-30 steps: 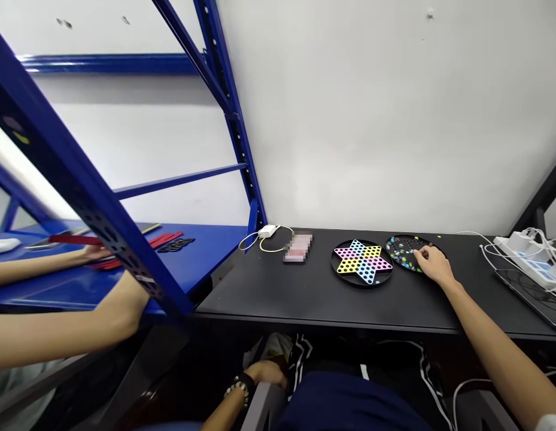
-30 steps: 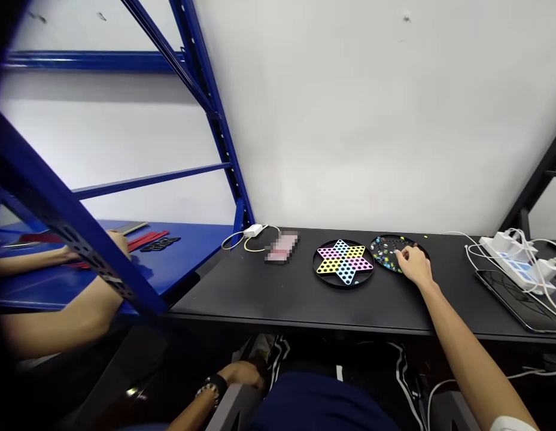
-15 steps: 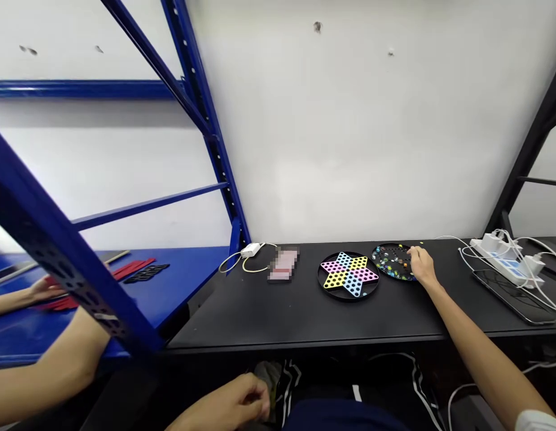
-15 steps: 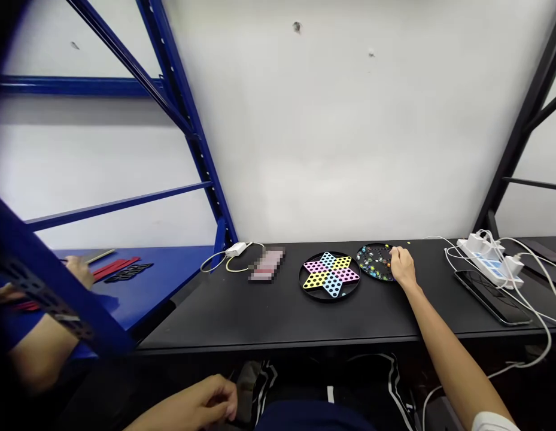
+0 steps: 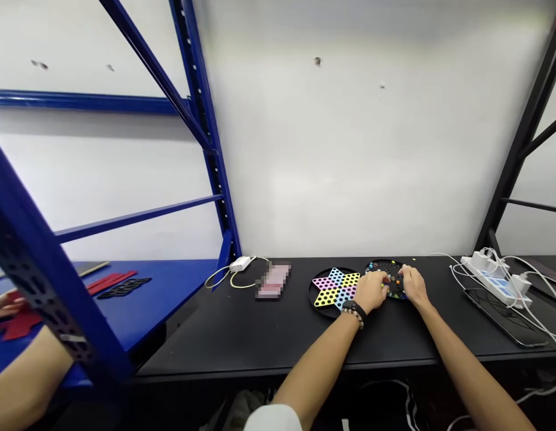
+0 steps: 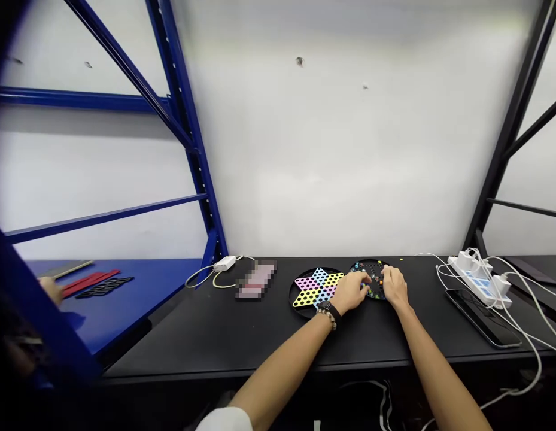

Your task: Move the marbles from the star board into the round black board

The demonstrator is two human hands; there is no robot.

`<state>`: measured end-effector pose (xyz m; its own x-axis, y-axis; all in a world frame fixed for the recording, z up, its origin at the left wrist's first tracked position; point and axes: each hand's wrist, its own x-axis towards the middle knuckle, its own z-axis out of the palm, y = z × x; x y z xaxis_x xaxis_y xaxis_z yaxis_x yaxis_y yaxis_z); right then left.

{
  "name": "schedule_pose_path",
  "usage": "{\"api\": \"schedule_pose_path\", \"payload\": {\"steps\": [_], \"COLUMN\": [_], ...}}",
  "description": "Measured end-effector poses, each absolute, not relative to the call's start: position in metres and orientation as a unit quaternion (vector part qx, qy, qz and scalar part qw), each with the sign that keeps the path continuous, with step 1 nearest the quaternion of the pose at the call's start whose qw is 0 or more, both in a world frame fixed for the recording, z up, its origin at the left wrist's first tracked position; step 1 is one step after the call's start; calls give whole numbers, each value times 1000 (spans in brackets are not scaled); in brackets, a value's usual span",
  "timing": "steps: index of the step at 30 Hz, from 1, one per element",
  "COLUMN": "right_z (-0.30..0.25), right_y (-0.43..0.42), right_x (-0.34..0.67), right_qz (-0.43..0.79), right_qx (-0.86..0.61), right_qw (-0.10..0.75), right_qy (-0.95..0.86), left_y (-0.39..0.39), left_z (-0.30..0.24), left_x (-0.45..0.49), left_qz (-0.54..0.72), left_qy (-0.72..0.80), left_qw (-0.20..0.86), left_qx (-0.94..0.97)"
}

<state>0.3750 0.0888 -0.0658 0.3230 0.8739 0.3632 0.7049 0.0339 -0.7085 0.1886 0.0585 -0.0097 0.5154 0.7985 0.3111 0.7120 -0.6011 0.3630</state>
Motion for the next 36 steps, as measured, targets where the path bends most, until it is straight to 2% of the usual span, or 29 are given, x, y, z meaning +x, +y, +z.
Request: {"api": "schedule_pose_path", "payload": {"steps": [3,6,10,15,23,27,31,36], "right_z": [-63,-56,-47,-46,-44,-42,-44,-56], "right_y": [83,73,52,26,20,24,36,56], "right_x": [366,351,317,270,259,272,305,361], "right_qz": [86,26,-53,-28,14,33,5,-40], "right_qx": [-692,-683,-601,-480,-459,-496,-595,-738], "right_qw": [396,341,315,266,256,285,306,275], "right_qy": [-597,-646,-733,-836,-851,-820,-743,-615], "left_y": [65,57,34,12,20,22,23,23], "left_z": [-23,-25,-24,-26,-32,-34,-36,-37], "left_x": [190,169,119,60,34,32,31,31], "left_qz": [213,195,149,161,224,245,264,270], "left_qy": [436,406,403,405,419,428,436,440], "left_qw": [73,37,6,-17,61,103,127,127], "left_qx": [871,892,903,900,878,864,851,847]}}
